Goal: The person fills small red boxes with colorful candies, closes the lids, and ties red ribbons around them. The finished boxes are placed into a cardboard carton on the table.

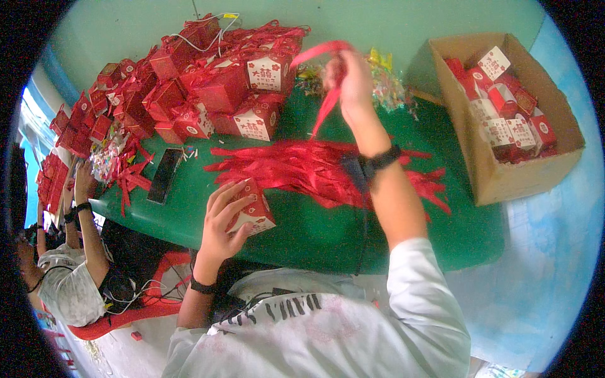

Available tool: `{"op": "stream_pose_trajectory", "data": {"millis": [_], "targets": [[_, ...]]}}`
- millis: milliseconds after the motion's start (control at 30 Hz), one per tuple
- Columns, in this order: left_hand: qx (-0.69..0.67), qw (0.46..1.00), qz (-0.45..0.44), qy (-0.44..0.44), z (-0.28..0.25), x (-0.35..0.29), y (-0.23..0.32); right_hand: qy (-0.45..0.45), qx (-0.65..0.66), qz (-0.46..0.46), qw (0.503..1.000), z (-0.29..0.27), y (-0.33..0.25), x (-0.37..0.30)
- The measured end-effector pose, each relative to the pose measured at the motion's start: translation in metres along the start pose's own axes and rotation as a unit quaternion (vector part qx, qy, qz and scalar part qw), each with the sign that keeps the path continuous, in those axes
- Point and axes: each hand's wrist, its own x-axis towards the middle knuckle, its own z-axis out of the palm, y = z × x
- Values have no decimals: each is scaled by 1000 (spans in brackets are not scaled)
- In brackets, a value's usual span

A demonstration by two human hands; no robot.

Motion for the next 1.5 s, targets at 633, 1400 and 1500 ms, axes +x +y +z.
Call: {"op": "stream_pose_trajectory", "data": {"millis": [633, 1400, 1500], "targets": [[-6, 1000, -2, 0, -2, -2, 1, -37, -12, 93, 995, 55, -58, -29], [-26, 998, -45, 41, -25, -9, -9, -501, -386, 88, 769, 100, -21, -109], [-54, 993, -89, 64, -23, -10, -5, -537, -329, -52, 775, 82, 18, -109]]}}
